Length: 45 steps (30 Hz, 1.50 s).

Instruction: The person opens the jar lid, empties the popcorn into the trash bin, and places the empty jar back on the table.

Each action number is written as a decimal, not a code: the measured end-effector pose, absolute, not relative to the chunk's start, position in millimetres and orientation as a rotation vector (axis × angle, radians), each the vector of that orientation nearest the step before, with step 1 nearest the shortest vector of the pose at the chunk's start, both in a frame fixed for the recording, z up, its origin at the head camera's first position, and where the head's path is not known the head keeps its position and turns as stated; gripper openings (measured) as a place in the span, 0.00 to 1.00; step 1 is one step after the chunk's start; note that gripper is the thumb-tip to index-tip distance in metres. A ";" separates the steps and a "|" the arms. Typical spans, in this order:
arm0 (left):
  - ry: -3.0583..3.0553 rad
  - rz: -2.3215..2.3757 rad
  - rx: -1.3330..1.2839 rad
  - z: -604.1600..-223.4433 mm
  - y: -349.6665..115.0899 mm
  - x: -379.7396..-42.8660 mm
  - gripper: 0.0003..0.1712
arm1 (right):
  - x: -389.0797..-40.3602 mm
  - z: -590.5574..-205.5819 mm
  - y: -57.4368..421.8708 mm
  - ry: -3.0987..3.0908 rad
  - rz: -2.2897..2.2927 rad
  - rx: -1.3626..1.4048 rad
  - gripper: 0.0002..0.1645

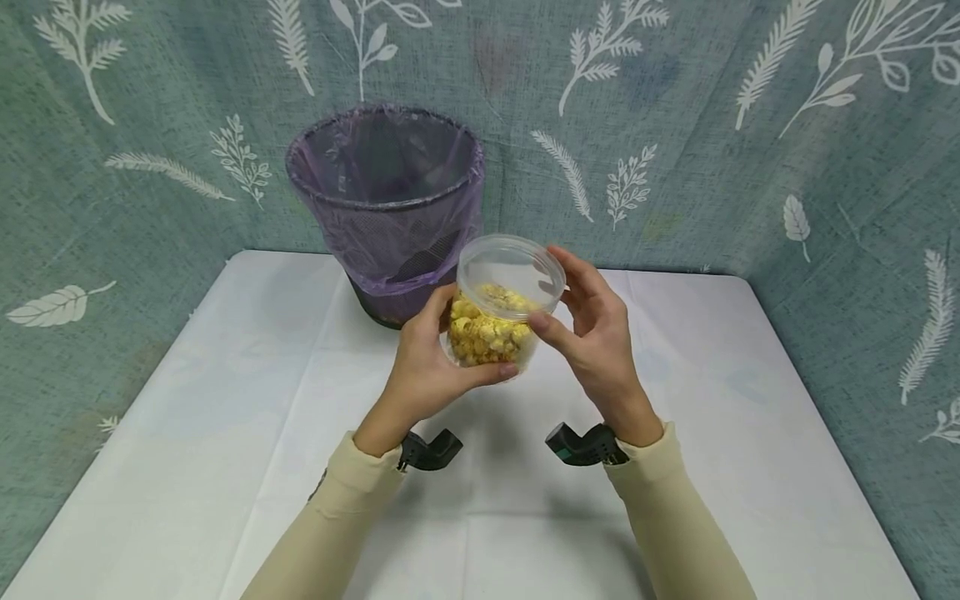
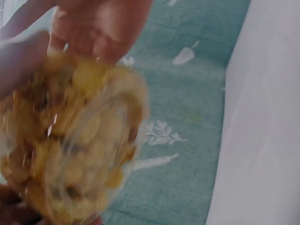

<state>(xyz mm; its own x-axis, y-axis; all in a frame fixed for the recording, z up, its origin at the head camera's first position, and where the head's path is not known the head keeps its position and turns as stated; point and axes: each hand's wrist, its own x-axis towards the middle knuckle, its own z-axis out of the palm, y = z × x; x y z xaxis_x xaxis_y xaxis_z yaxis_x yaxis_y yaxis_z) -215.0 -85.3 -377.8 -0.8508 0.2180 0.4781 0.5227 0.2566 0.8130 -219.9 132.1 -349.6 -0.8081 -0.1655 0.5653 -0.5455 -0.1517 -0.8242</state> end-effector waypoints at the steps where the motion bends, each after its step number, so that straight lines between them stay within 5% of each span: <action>1: -2.267 -1.660 -0.719 -376.8 -86.9 -214.9 0.56 | -219.9 -349.0 134.3 -1.838 2.072 0.833 0.57; 14: -2.254 -1.990 -1.181 -367.2 -101.0 -213.0 0.59 | -221.2 -345.6 157.8 -1.741 2.357 1.210 0.54; 27: -2.289 -1.554 -0.621 -382.4 -78.7 -212.3 0.57 | -215.2 -351.7 121.6 -1.916 1.821 0.733 0.64; 32: -2.390 -1.254 -0.428 -387.9 -69.9 -210.6 0.63 | -212.1 -357.3 108.8 -2.009 1.694 0.554 0.58; 39: -2.397 -1.305 -0.502 -386.6 -72.6 -212.3 0.62 | -214.1 -356.1 115.3 -1.966 1.814 0.610 0.53; 45: -2.343 -1.631 -0.773 -382.9 -84.2 -217.9 0.55 | -217.9 -350.5 128.6 -1.883 2.026 0.784 0.64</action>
<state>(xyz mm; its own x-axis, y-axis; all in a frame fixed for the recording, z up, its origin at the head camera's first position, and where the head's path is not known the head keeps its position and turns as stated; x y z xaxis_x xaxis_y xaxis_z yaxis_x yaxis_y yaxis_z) -217.9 -84.2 -382.9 -0.8476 0.3097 0.4309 0.5117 0.2617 0.8184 -217.9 128.6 -350.5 -0.8188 -0.1654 0.5497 -0.5362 -0.1218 -0.8353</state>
